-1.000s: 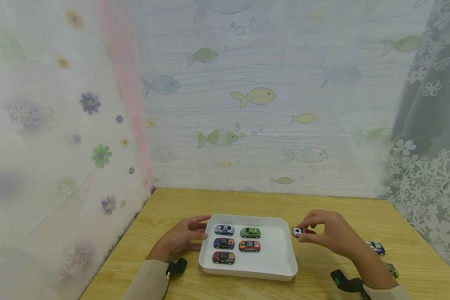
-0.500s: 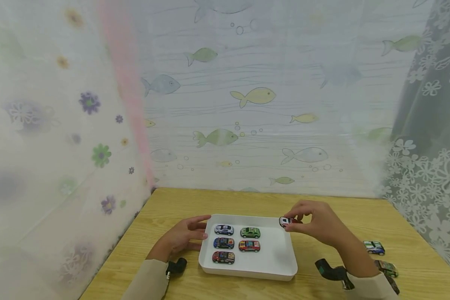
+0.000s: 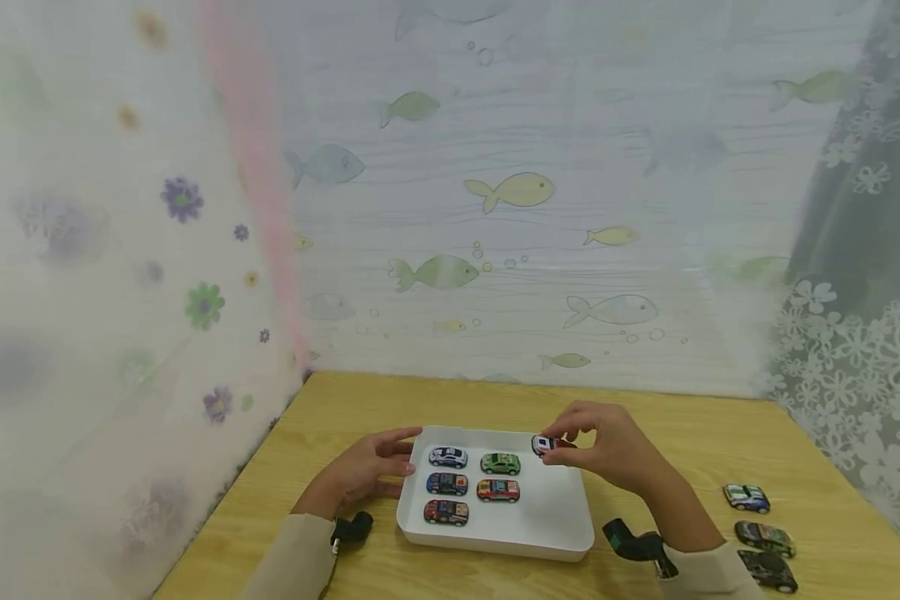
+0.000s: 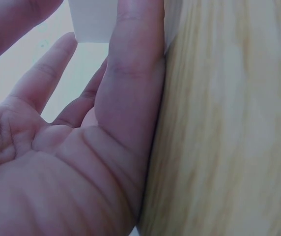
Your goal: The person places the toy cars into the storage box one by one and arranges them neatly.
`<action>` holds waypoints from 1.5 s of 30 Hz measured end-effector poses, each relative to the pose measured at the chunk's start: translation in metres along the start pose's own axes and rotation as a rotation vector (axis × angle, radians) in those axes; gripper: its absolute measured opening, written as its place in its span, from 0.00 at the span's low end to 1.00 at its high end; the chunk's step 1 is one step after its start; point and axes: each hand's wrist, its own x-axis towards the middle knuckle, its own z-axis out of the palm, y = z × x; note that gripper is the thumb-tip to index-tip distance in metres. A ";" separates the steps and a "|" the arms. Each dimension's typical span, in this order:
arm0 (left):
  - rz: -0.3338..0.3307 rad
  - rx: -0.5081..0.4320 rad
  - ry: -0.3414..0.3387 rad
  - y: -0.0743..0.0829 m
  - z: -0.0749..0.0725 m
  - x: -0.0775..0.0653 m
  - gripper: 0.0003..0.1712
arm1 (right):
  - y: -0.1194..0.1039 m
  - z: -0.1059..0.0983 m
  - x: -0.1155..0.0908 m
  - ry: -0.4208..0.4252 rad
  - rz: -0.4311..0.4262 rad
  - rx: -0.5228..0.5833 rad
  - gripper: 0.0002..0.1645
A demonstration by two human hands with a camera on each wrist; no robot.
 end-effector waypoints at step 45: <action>-0.019 0.023 0.021 0.001 -0.002 0.002 0.43 | -0.017 0.066 0.008 -0.270 0.076 0.023 0.11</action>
